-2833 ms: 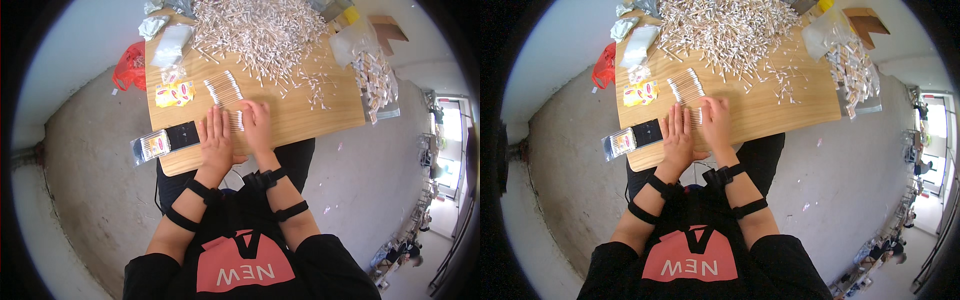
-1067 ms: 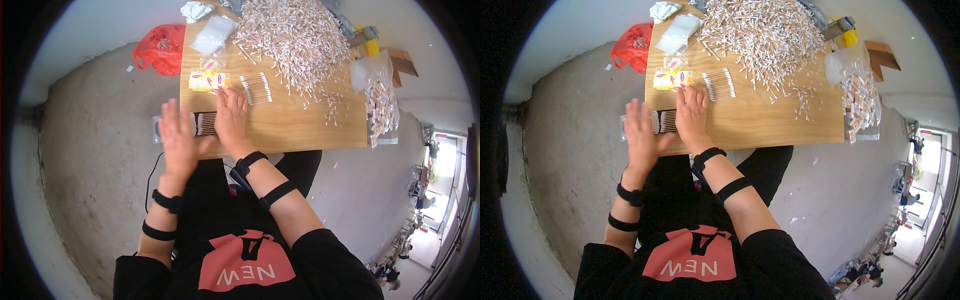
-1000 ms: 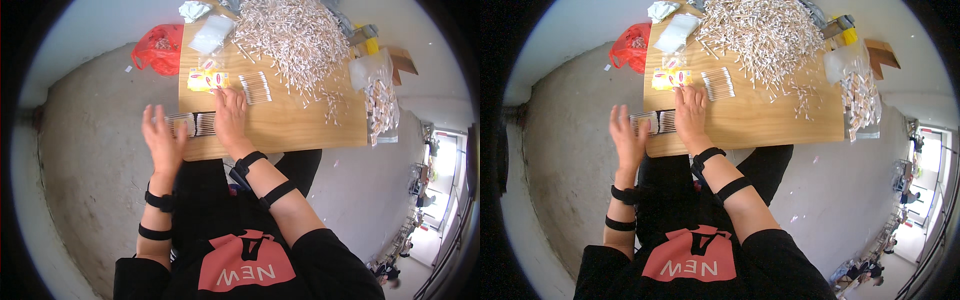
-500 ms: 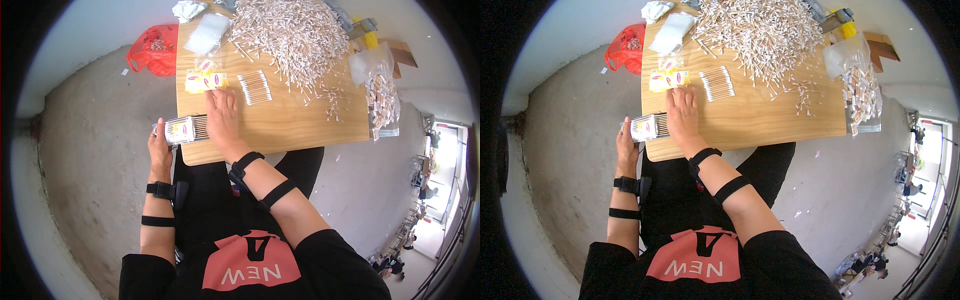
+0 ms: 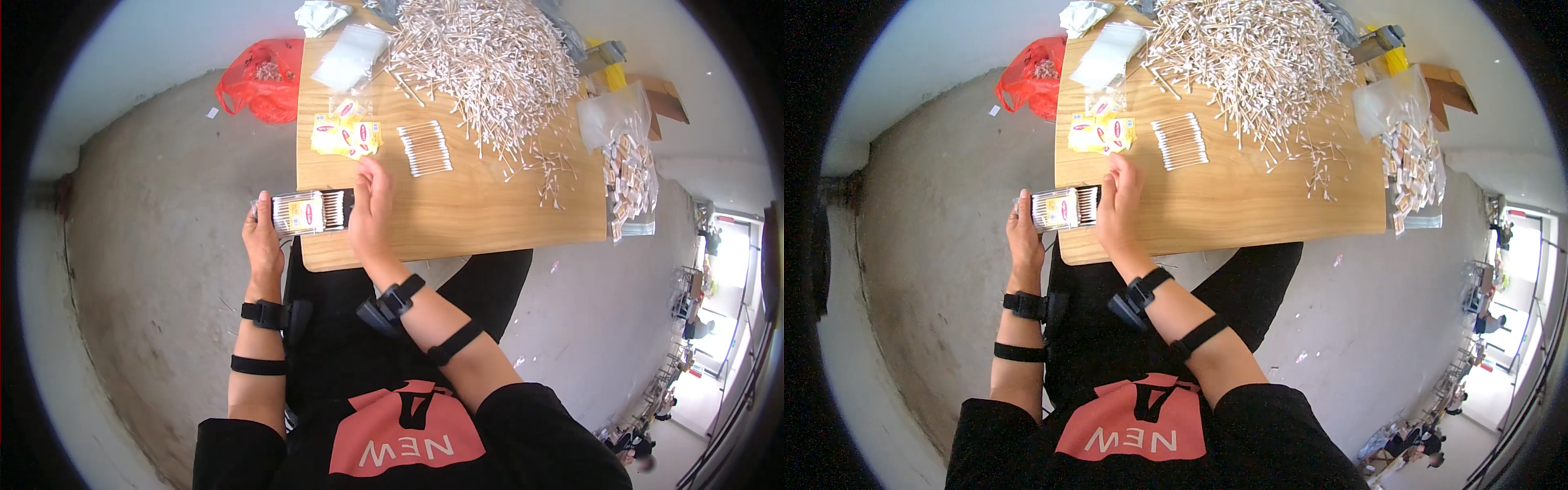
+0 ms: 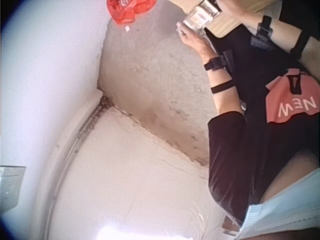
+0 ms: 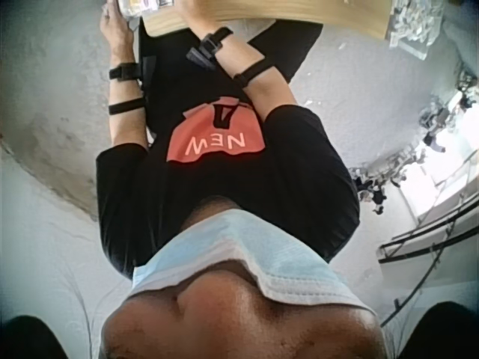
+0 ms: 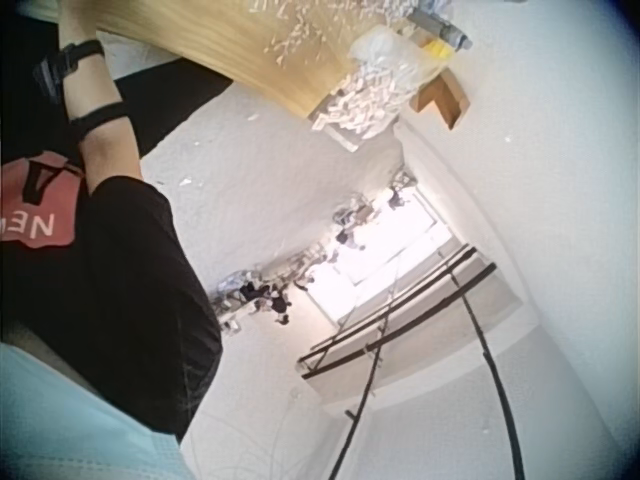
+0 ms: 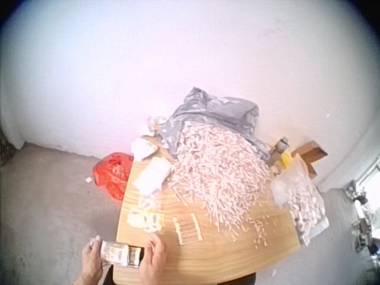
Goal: Organizing a large pile of cotton swabs into rows and then placing them into small plastic bags.
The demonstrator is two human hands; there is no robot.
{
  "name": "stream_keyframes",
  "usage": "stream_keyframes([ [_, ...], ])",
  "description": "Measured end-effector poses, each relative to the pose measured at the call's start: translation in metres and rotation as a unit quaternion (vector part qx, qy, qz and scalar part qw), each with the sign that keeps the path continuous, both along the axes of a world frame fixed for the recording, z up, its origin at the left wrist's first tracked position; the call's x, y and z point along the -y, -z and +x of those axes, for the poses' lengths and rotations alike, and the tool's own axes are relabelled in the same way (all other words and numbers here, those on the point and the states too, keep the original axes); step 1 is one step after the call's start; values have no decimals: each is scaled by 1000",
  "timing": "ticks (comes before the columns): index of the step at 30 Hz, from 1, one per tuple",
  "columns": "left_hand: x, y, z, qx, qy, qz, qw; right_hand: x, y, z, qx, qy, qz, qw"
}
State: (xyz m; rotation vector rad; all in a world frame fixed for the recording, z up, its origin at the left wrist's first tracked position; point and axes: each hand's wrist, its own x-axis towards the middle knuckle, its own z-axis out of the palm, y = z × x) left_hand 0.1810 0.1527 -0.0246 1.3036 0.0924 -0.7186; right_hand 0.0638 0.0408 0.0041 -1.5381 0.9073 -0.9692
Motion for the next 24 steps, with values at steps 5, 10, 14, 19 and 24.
stream_keyframes([
  [5,1,-2,1,0,10,-5,1000,-30,-7,13,53,-15,54,997],
  [10,7,-2,-2,40,-16,34,998,-40,-3,34,17,-46,23,999],
  [14,-4,-7,6,76,46,153,984,-26,-3,13,41,-68,22,997],
  [19,28,-61,-21,628,55,324,706,28,-5,-62,121,112,186,969],
  [24,109,-71,-109,654,321,243,641,69,0,-136,157,208,236,936],
])
